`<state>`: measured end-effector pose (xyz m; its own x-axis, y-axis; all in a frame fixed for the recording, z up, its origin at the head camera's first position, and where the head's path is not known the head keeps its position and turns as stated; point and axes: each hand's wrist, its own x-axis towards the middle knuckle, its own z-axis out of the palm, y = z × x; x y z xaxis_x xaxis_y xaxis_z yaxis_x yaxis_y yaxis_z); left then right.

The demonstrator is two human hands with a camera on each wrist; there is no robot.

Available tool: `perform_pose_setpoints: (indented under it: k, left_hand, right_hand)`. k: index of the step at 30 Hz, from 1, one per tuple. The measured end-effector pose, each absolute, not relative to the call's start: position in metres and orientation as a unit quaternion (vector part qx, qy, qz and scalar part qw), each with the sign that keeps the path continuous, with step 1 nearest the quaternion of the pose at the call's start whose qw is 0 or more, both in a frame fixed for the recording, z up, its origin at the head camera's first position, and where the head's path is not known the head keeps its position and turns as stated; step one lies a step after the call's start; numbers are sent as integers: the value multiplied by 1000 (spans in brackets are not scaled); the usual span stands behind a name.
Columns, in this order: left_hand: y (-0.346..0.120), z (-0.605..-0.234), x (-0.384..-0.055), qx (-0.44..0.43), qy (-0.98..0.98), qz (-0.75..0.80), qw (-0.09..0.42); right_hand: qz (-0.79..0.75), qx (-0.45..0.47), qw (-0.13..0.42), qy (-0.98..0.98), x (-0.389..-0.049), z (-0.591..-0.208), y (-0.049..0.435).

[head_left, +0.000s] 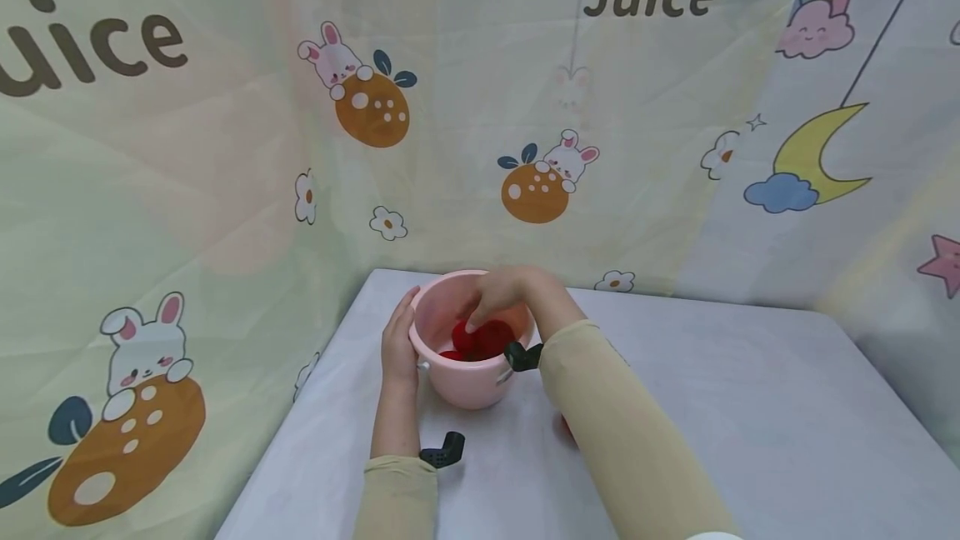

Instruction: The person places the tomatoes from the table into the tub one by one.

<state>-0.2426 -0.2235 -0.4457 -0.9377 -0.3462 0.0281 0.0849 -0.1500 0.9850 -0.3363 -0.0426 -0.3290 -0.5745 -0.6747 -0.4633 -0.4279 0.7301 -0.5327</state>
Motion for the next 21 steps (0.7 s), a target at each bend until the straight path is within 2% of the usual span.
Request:
perform_pose_setpoints:
  k: [13, 21]
  left_hand:
    - [-224, -446, -242, 94, -638, -751, 145]
    - [-225, -446, -242, 94, -636, -752, 143]
  right_hand:
    - [-202, -382, 315, 845, -328, -308, -40]
    - [-281, -409, 295, 817, -326, -310, -12]
